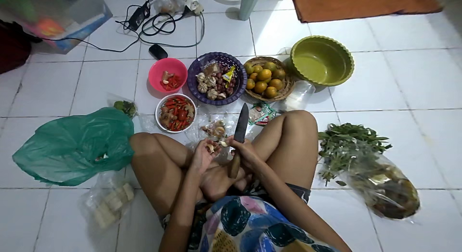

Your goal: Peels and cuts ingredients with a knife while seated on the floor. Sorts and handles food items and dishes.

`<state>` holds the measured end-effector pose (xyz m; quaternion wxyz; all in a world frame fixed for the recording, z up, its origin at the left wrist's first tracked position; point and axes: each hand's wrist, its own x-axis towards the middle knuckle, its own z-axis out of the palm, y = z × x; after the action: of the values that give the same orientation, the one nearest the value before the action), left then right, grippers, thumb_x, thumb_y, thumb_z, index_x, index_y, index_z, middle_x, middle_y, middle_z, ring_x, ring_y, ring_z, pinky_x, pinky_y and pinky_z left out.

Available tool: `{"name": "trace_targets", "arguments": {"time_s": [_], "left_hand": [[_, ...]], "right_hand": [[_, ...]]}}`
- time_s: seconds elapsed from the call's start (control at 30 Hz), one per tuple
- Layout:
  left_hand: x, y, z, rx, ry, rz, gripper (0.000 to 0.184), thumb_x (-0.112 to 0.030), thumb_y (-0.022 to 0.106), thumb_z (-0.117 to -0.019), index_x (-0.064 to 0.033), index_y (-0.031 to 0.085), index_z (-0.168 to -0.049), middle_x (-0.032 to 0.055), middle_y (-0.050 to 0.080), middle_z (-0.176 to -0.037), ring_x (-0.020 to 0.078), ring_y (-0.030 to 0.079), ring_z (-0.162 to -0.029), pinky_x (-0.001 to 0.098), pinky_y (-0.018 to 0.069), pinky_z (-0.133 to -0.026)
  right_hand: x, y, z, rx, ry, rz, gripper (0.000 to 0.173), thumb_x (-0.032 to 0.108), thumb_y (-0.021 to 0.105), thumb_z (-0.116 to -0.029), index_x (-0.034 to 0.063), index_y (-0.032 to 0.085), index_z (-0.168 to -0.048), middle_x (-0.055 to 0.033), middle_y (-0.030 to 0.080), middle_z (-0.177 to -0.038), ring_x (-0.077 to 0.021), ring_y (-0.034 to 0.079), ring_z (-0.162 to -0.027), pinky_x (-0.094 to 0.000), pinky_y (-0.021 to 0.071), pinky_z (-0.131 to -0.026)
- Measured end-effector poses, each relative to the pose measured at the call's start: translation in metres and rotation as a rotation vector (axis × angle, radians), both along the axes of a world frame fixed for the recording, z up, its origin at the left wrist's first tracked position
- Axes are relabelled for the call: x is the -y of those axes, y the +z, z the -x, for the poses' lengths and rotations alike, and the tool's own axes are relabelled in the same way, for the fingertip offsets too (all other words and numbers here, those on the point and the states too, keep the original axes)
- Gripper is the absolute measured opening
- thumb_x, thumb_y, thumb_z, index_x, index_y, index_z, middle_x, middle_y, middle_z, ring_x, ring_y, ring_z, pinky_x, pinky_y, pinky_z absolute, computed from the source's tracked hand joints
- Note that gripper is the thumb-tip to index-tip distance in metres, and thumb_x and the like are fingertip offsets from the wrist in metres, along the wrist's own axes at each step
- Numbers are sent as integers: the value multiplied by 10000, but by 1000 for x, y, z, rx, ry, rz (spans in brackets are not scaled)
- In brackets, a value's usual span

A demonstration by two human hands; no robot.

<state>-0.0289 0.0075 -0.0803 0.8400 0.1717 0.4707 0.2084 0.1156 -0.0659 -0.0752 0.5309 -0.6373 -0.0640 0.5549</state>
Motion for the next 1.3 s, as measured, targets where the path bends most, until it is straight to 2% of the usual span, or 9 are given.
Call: {"name": "trace_targets", "arguments": {"time_s": [0.07, 0.17, 0.3, 0.47, 0.57, 0.7, 1.13, 1.27, 1.3], "left_hand": [[0, 2, -1, -25, 17, 33, 320, -230, 260, -1129, -48, 503, -1027, 54, 593, -851, 172, 651, -801, 336, 567, -830], [3, -2, -1, -100, -47, -60, 267, -166, 376, -1107, -95, 523, -895, -23, 546, -728, 83, 587, -666, 240, 545, -698], [8, -14, 3, -178, -179, -366, 155, -108, 549, -1041, 16, 641, -1033, -37, 550, -764, 16, 514, -629, 174, 466, -616], [8, -11, 2, -276, -198, -523, 209, -39, 710, -920, 57, 639, -1092, 14, 629, -866, -4, 513, -641, 152, 426, -575], [9, -16, 3, -291, -159, -611, 174, -33, 722, -901, 51, 662, -1041, -3, 642, -836, -20, 518, -631, 148, 437, -585], [10, -19, 3, -269, -142, -688, 177, -18, 693, -912, 75, 677, -1062, 17, 675, -864, -26, 532, -631, 149, 454, -599], [12, -13, 0, -214, -81, -536, 187, -2, 573, -994, 102, 667, -1118, -7, 641, -750, 12, 581, -617, 183, 516, -615], [9, -12, 3, -241, -37, -527, 187, -2, 602, -983, 96, 668, -1128, -1, 653, -799, 3, 585, -643, 176, 517, -627], [9, -12, 3, -238, -36, -525, 186, -2, 612, -978, 91, 668, -1129, 4, 662, -832, 1, 589, -655, 173, 518, -630]], "right_hand": [[-1, 0, 1, 2, -15, 4, 74, 6, 590, -994, 4, 656, -962, -3, 675, -777, -28, 578, -566, -172, 479, -502], [-2, 0, 3, 18, -41, 6, 55, -8, 617, -979, -17, 672, -975, -23, 697, -831, -50, 632, -662, -196, 521, -570], [-3, 1, 10, 36, -26, -22, 51, -38, 642, -952, -24, 691, -948, -19, 709, -817, -36, 621, -623, -183, 514, -548], [-6, 4, 17, 47, -22, -23, 65, -78, 643, -931, -27, 682, -924, -15, 703, -802, -39, 629, -614, -186, 534, -552], [-6, 6, 18, 35, -35, -6, 60, -76, 652, -931, -31, 687, -913, -25, 719, -799, -48, 655, -636, -194, 547, -564], [-6, 5, 20, 25, -93, 1, 50, -65, 633, -950, -48, 673, -925, -47, 709, -796, -78, 674, -661, -224, 576, -594], [-9, -1, 15, 68, -264, 33, 57, -11, 594, -998, -47, 636, -989, -58, 725, -778, -65, 682, -630, -194, 533, -527], [-7, 2, 3, 145, -212, 70, 63, -37, 589, -988, -54, 649, -983, -28, 673, -738, -26, 557, -512, -169, 485, -494], [-6, 4, 2, 164, -167, 71, 84, -46, 582, -987, -66, 657, -1018, -29, 673, -742, -22, 533, -490, -168, 474, -482]]}}
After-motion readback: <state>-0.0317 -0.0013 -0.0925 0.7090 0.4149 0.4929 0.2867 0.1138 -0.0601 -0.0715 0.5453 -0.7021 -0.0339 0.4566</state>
